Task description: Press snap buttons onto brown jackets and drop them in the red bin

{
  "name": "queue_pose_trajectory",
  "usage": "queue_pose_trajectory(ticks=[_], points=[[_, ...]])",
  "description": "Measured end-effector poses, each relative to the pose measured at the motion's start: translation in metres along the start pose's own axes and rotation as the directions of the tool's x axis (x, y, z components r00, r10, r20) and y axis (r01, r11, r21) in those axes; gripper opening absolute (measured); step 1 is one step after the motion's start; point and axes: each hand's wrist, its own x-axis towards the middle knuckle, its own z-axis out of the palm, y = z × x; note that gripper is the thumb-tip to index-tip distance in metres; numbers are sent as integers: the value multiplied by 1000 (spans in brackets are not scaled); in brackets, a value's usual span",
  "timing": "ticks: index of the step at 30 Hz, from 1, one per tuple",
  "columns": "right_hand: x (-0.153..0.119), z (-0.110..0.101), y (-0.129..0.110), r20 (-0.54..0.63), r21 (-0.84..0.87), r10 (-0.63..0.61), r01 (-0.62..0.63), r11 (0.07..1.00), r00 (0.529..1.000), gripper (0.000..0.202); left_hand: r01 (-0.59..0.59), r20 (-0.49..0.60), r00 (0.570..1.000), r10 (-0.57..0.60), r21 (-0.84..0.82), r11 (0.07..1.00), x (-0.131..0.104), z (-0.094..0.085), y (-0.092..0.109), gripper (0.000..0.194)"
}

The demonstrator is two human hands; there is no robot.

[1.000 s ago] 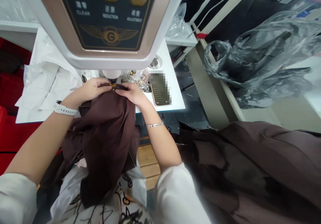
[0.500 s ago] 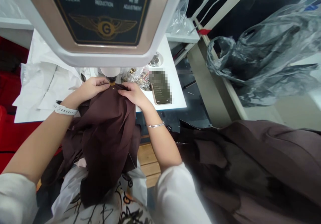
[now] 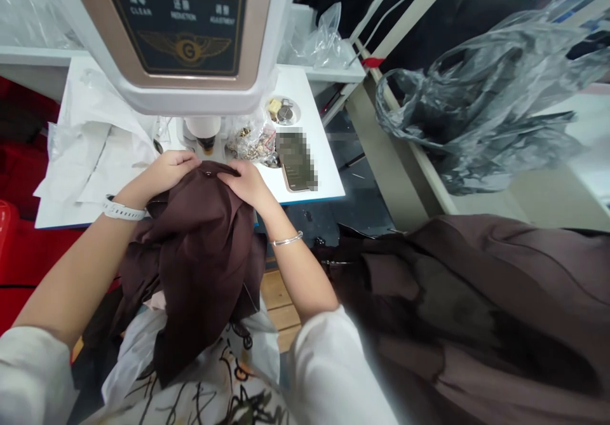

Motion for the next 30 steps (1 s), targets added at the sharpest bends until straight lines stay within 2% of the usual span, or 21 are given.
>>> queue_pose_trajectory(ticks=[2,3,5,6,7,8,9,10,11,13,14,16,19,24,30], points=[[-13,0,-3,2,-1,-31,31,1000,1000,16,9,40,999,-6,-56,998,-12,-2,8,30],[-22,-1,-6,45,21,-48,47,999,998,18,8,85,996,1,-100,995,-20,-4,13,30],[-42,-5,-12,250,73,-62,45,996,966,19,-9,228,973,39,-131,991,-43,-3,25,30],[-51,-7,-14,368,93,-55,22,995,928,18,-29,308,950,58,-99,995,-56,-1,30,30],[-59,-9,-14,440,100,-39,-6,995,897,18,-59,379,923,70,-39,997,-70,4,33,29],[-64,-10,-13,444,95,-19,-26,995,896,19,-95,440,895,72,31,995,-85,12,34,28],[-67,-11,-10,369,78,4,-36,996,930,20,-129,489,870,66,96,987,-99,23,32,27],[-66,-12,-5,222,46,29,-41,998,975,21,-159,527,848,59,148,976,-113,36,29,26],[-62,-12,2,44,-6,46,-46,999,998,22,-182,562,825,52,179,967,-126,50,24,24],[-49,-9,18,-236,-152,24,-61,987,971,26,-197,606,795,21,226,954,-145,81,11,20],[-40,-7,27,-302,-230,-13,-59,971,953,30,-196,614,789,-1,253,947,-152,95,5,19],[-24,-3,41,-342,-349,-117,-11,937,932,30,-183,598,800,-45,315,931,-161,116,-3,21],[-12,4,53,-396,-368,-187,31,929,899,19,-165,548,833,-74,374,913,-163,130,-7,23],[-18,6,51,-563,-156,-26,-75,985,826,16,-173,511,859,-29,343,923,-163,125,-14,23],[-19,-1,39,-575,21,91,-96,995,813,18,-162,488,873,-4,299,940,-163,124,-24,25]])
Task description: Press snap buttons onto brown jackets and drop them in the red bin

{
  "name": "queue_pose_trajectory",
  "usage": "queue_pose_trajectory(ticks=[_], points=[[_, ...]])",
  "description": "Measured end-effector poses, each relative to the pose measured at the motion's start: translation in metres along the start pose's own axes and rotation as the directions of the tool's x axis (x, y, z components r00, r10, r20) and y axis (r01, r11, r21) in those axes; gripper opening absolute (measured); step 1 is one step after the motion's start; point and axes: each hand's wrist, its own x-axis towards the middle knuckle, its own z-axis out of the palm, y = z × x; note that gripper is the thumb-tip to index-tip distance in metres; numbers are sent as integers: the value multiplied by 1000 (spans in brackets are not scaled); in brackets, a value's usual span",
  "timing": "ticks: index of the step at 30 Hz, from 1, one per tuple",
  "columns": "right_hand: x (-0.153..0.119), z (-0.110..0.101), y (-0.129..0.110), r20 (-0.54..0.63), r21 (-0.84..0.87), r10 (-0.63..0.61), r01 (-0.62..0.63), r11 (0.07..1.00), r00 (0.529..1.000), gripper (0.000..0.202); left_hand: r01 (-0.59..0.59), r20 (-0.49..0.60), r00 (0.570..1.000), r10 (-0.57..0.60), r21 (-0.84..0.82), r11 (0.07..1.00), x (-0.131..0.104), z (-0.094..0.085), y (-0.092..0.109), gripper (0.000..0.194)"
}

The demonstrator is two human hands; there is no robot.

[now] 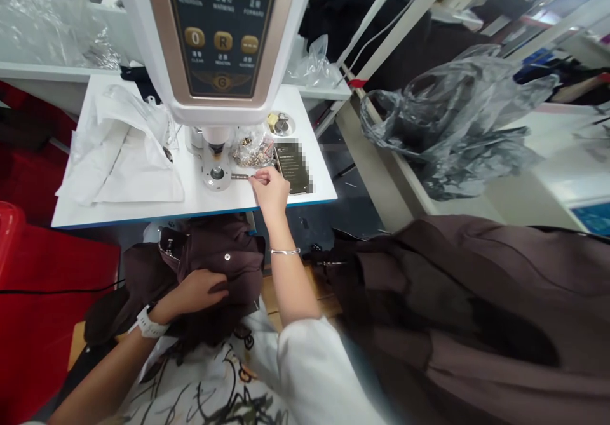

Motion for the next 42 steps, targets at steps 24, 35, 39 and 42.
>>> queue_pose_trajectory(ticks=[24,35,39,42], points=[[-3,-6,-46,383,385,103,-260,885,918,23,-47,-52,998,43,-77,996,-2,4,-7,23],[-4,30,-78,486,448,181,-421,789,855,13,-59,-96,994,53,-63,996,-7,5,-9,24],[-6,30,-83,517,520,176,-471,713,838,8,-67,-110,992,58,-76,995,-8,4,-8,23],[-9,32,-86,508,579,179,-487,654,843,15,-71,-118,991,61,-79,994,-8,5,-8,23]])
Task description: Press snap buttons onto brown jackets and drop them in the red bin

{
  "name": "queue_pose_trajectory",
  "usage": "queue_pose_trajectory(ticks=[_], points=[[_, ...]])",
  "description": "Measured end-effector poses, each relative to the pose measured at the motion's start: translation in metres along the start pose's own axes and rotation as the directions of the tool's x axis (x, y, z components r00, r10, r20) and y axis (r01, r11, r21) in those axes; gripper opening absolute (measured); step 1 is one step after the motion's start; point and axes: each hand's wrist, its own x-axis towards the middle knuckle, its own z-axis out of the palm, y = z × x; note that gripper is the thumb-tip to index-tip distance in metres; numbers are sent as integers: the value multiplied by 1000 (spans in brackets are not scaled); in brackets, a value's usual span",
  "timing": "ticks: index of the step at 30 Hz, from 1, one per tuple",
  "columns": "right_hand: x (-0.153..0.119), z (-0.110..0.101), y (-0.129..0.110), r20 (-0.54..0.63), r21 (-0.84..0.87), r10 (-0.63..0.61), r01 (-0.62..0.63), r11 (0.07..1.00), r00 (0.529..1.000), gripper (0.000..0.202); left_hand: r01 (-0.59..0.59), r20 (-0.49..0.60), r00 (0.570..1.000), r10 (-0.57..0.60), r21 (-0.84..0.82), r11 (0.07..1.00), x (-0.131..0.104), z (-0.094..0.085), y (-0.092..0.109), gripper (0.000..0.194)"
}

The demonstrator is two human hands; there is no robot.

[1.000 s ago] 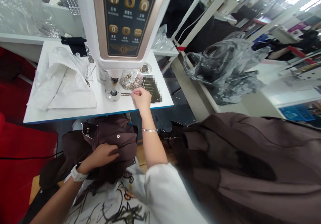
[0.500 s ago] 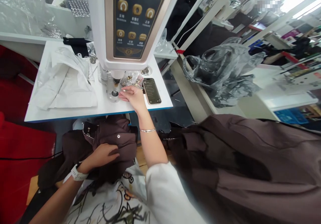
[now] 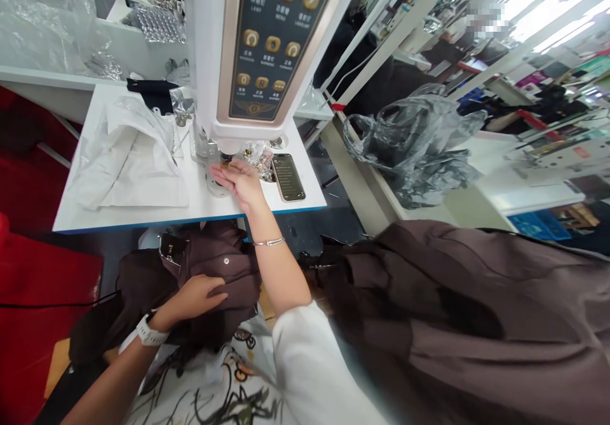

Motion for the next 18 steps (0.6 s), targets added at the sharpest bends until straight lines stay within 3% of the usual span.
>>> queue_pose_trajectory(ticks=[7,11,14,16,18], points=[[-6,8,-2,-36,141,0,5,990,999,30,16,-11,1000,-16,-35,999,0,3,-1,21],[-6,20,-14,-154,221,138,-102,970,978,35,27,-11,1000,-27,-30,999,-3,4,0,20],[-7,22,-19,-168,241,219,-175,955,961,33,28,9,1000,-27,-42,999,-3,5,-2,21],[-5,16,-19,-139,129,170,-153,980,976,32,36,23,999,-35,-57,998,-2,5,-3,22],[1,4,-19,-87,-202,44,-61,978,995,29,50,27,998,-48,-76,996,0,3,-5,23]])
